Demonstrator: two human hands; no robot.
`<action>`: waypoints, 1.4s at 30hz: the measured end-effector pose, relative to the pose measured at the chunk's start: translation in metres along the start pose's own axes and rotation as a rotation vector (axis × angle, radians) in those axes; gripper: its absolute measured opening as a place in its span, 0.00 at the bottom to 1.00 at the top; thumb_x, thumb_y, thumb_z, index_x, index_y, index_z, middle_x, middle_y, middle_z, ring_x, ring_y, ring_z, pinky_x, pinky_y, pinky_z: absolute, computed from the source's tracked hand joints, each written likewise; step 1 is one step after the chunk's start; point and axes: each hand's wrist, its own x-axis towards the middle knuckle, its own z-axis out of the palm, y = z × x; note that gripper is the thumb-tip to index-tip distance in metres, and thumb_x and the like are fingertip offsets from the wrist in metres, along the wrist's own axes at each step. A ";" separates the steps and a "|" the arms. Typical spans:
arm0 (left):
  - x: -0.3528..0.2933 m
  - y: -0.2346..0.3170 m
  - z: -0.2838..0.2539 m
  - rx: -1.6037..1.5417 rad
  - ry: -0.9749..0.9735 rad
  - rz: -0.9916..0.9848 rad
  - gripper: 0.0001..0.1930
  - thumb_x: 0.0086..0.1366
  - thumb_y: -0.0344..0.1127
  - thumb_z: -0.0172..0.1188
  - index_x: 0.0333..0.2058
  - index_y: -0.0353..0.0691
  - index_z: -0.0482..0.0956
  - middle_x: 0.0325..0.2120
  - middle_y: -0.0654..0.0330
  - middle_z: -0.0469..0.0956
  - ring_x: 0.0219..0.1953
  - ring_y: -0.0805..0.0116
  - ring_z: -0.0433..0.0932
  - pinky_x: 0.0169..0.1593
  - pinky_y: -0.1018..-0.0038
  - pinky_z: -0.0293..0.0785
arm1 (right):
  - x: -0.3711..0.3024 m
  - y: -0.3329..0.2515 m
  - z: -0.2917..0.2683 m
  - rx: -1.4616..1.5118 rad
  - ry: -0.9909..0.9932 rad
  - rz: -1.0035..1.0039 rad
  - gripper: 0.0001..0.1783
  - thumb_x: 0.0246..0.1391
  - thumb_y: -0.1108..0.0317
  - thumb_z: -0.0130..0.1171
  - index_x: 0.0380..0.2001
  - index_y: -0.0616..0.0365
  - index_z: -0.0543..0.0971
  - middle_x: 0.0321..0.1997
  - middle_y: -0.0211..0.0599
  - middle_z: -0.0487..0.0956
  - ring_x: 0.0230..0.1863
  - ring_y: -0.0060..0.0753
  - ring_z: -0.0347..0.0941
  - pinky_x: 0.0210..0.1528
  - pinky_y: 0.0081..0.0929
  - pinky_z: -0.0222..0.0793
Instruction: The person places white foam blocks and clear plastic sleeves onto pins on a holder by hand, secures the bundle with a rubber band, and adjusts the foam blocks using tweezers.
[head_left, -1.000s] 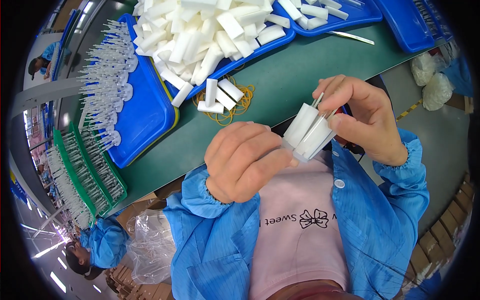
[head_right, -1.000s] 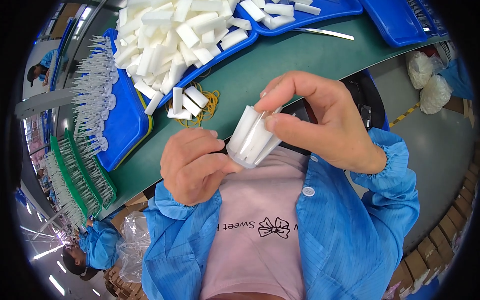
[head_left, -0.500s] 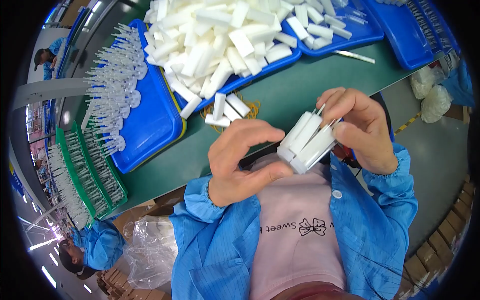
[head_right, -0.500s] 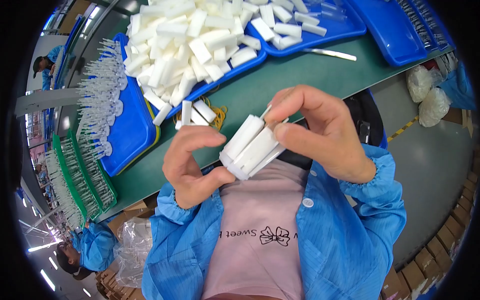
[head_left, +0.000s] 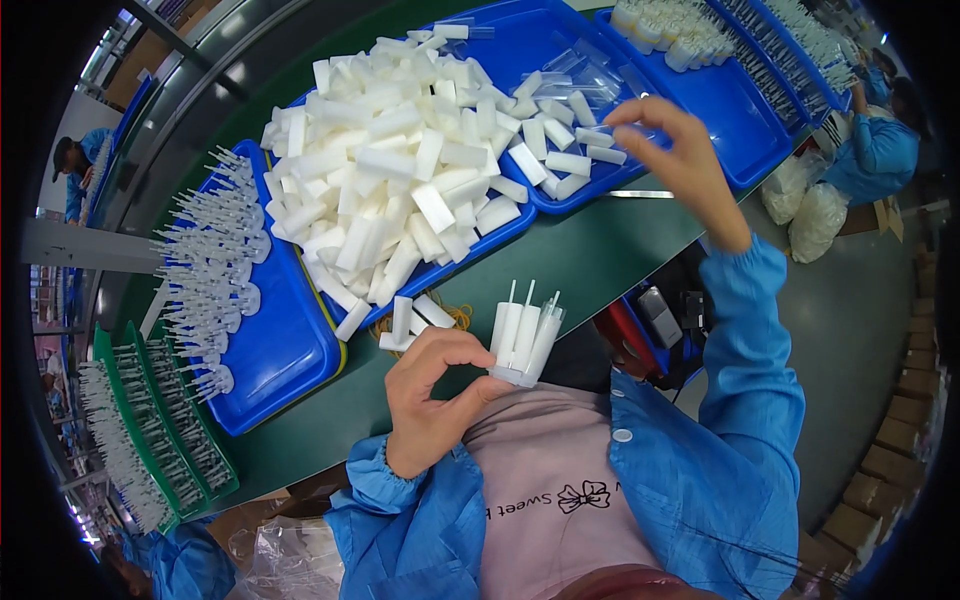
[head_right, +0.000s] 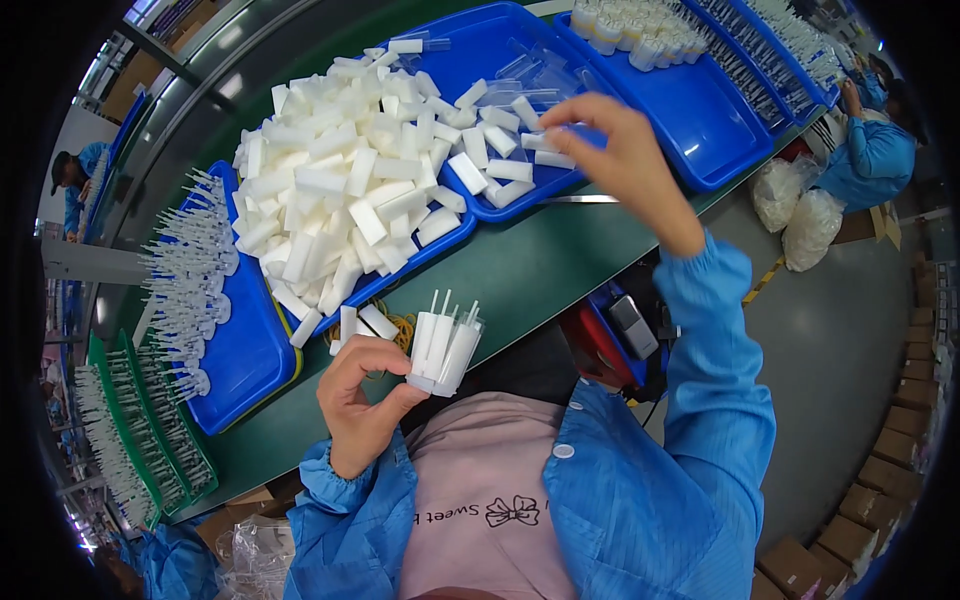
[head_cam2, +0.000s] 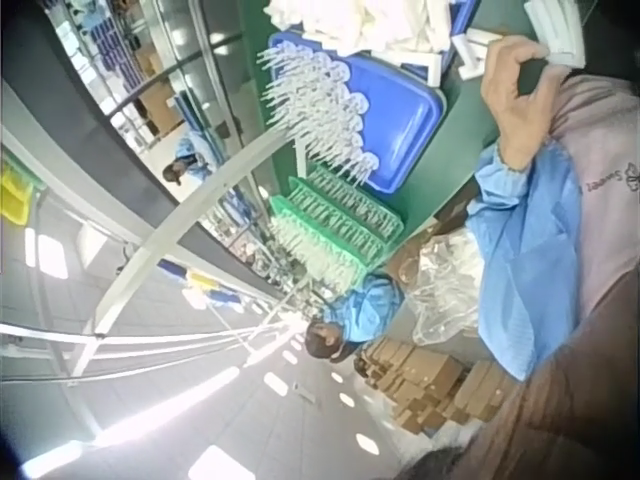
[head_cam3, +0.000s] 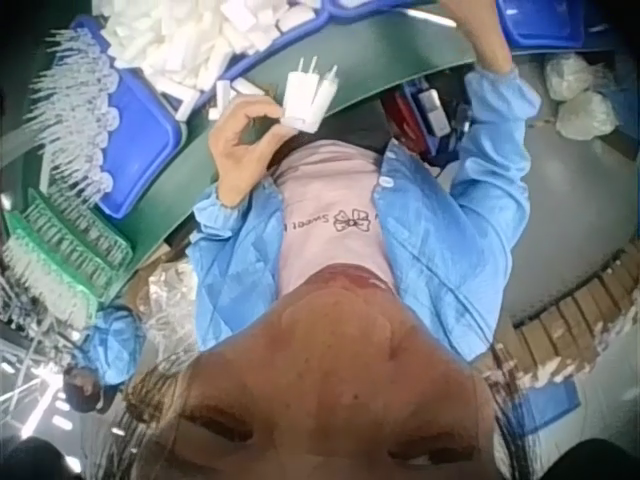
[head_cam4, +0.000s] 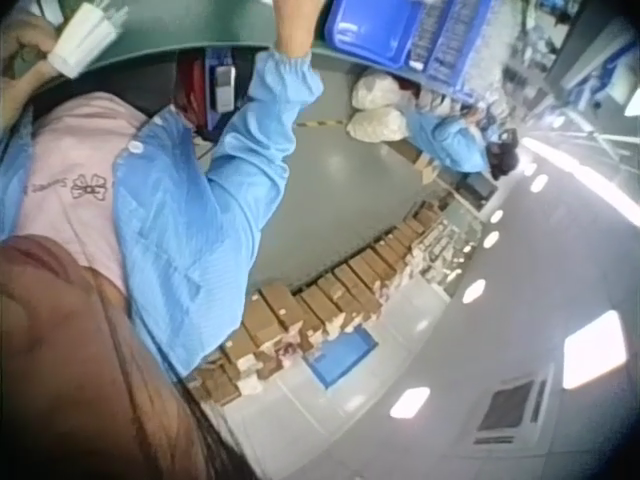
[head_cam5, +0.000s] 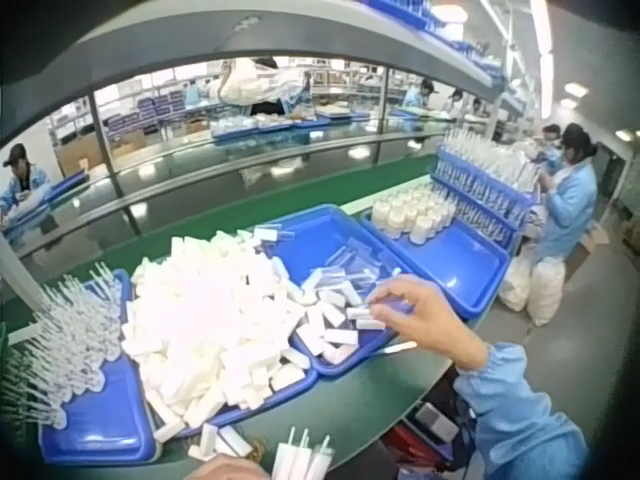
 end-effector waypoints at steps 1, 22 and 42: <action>0.001 0.000 0.000 -0.001 -0.005 0.001 0.14 0.42 0.24 0.71 0.30 0.36 0.79 0.30 0.58 0.76 0.33 0.66 0.75 0.37 0.76 0.70 | 0.010 0.022 -0.008 -0.254 0.059 -0.039 0.08 0.49 0.69 0.60 0.33 0.57 0.80 0.38 0.34 0.77 0.38 0.31 0.72 0.41 0.25 0.67; 0.006 0.008 0.005 0.106 0.042 0.249 0.13 0.40 0.31 0.72 0.27 0.37 0.80 0.40 0.52 0.79 0.33 0.62 0.76 0.36 0.74 0.74 | -0.056 -0.084 0.042 1.022 -0.085 0.307 0.17 0.51 0.69 0.54 0.44 0.64 0.70 0.39 0.44 0.78 0.39 0.28 0.75 0.47 0.25 0.69; 0.006 0.009 0.006 0.081 -0.002 0.360 0.13 0.40 0.31 0.72 0.24 0.39 0.78 0.39 0.50 0.80 0.31 0.61 0.77 0.34 0.74 0.73 | -0.064 -0.085 0.059 1.236 -0.270 0.439 0.17 0.54 0.67 0.57 0.46 0.61 0.70 0.38 0.35 0.76 0.40 0.26 0.75 0.46 0.24 0.69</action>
